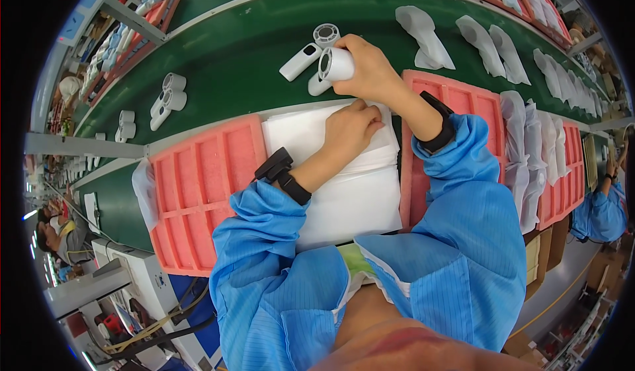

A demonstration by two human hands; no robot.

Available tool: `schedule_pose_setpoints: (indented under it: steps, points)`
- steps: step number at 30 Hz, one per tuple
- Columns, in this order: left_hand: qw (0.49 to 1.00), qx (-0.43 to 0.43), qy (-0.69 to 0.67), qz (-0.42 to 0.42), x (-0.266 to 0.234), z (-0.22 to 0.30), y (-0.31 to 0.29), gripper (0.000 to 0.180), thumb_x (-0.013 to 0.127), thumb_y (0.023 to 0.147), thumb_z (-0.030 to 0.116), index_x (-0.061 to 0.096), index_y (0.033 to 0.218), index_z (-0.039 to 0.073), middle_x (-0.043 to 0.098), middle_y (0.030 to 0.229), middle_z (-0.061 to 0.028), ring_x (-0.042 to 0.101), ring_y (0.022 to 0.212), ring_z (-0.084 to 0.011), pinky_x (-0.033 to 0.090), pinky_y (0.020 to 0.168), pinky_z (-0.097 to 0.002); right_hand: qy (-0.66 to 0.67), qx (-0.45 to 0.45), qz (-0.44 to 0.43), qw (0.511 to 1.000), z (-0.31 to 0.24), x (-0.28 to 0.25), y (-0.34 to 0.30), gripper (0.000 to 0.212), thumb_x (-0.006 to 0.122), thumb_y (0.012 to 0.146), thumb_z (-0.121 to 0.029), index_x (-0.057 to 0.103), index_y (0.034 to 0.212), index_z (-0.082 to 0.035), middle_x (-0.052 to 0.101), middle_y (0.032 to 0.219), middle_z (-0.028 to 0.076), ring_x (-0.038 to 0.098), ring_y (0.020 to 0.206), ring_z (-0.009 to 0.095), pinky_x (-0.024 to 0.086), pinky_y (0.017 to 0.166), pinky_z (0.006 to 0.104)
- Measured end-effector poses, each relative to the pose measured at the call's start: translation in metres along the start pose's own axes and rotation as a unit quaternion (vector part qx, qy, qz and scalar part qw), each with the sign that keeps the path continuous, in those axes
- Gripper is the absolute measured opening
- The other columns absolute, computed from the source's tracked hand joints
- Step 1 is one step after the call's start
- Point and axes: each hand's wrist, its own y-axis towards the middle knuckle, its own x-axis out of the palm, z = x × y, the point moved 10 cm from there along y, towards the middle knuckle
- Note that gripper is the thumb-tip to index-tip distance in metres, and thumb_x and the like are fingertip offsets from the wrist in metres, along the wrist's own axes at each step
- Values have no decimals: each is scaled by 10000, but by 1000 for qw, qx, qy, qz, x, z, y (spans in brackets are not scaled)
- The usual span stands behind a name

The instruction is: The person picks up a handheld fan, wraps its head in a white foam sheet, and places it back on the conveyor belt, repeating the process for several fans.

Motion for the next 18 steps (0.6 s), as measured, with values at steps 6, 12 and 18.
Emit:
schedule_pose_setpoints:
  steps: [6,12,18]
  points:
    - [958,-135,-249,-43,-13,-42,5,128,762,750,158,678,782,66,621,731,-43,566,576,-145,445,536,-275,34,44,25,998,-16,-94,9,567,753,586,-189,556,1092,-27,613,986,107,606,886,207,485,791,320]
    - [887,-192,-418,-35,-25,-53,14,107,770,752,124,690,788,61,619,727,-7,504,573,-64,399,519,-220,87,30,15,996,-8,-166,-12,570,743,593,-182,559,1117,-54,605,987,36,563,891,120,455,794,283]
    - [984,-88,-142,-62,-18,-24,3,124,776,734,147,696,782,65,639,749,-47,569,588,-131,444,534,-262,0,24,-63,998,-21,-137,-7,553,725,597,-167,557,1109,-47,607,964,21,557,874,118,445,792,263]
